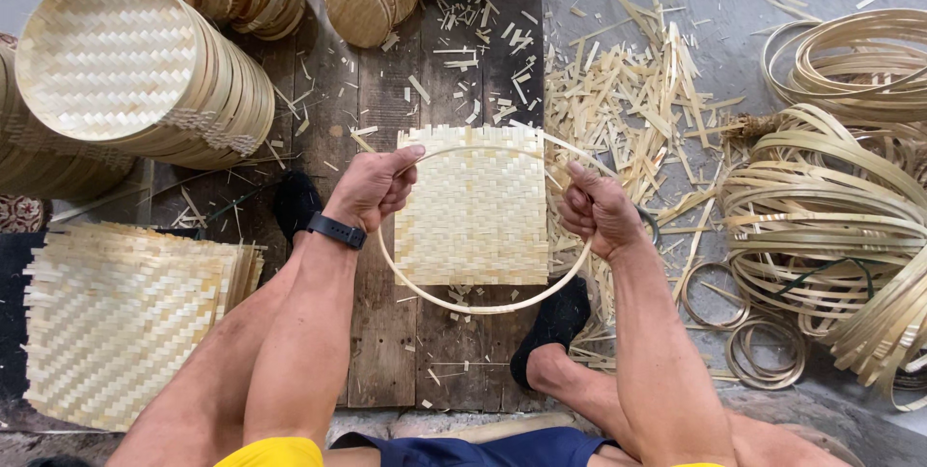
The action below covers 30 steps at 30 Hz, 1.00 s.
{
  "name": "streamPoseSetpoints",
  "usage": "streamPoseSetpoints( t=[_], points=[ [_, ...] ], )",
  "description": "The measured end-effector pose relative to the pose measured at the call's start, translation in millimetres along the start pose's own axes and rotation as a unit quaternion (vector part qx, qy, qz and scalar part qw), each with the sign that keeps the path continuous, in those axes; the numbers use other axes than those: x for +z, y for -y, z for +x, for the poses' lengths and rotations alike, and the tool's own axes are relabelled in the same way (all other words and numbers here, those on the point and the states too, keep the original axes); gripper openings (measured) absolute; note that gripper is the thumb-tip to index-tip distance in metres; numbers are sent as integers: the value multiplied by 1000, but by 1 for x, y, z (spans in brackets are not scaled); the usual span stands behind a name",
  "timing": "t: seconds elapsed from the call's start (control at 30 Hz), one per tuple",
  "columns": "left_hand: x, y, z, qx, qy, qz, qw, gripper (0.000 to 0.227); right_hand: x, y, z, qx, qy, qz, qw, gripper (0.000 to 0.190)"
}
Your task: The person places a circular bamboo frame onto a square woven bamboo mat, presses them together over a wooden mold, and trims the excess matting with large shears.
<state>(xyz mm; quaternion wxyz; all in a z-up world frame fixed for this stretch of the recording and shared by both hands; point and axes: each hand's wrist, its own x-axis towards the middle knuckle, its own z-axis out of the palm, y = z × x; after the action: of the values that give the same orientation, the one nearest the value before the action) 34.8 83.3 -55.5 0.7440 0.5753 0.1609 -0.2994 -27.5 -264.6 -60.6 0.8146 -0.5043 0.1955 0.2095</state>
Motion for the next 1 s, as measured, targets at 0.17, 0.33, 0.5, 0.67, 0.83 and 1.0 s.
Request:
streamPoseSetpoints(
  t=[0.17, 0.33, 0.5, 0.67, 0.83, 1.0],
  points=[
    [-2, 18, -5, 17, -9, -109, 994, 43, 13, -10, 5, -103, -39, 89, 990, 40],
    [-9, 105, 30, 79, -119, -294, 945, 27, -1, -37, 33, -107, -200, -115, 967, 21],
    [-36, 186, 71, 158, -267, -72, 948, 28, -28, -90, 68, -108, -207, -250, 940, 39],
    [-58, 215, 80, 201, -356, 335, 849, 23, -42, -122, 81, -104, -253, -515, 812, 44],
    [-50, 204, 71, 170, -329, 433, 822, 19, -41, -130, 74, -115, -272, -505, 811, 38],
    [-49, 190, 69, 120, -328, 428, 834, 20, -42, -133, 73, -98, -307, -487, 812, 30]
  ],
)
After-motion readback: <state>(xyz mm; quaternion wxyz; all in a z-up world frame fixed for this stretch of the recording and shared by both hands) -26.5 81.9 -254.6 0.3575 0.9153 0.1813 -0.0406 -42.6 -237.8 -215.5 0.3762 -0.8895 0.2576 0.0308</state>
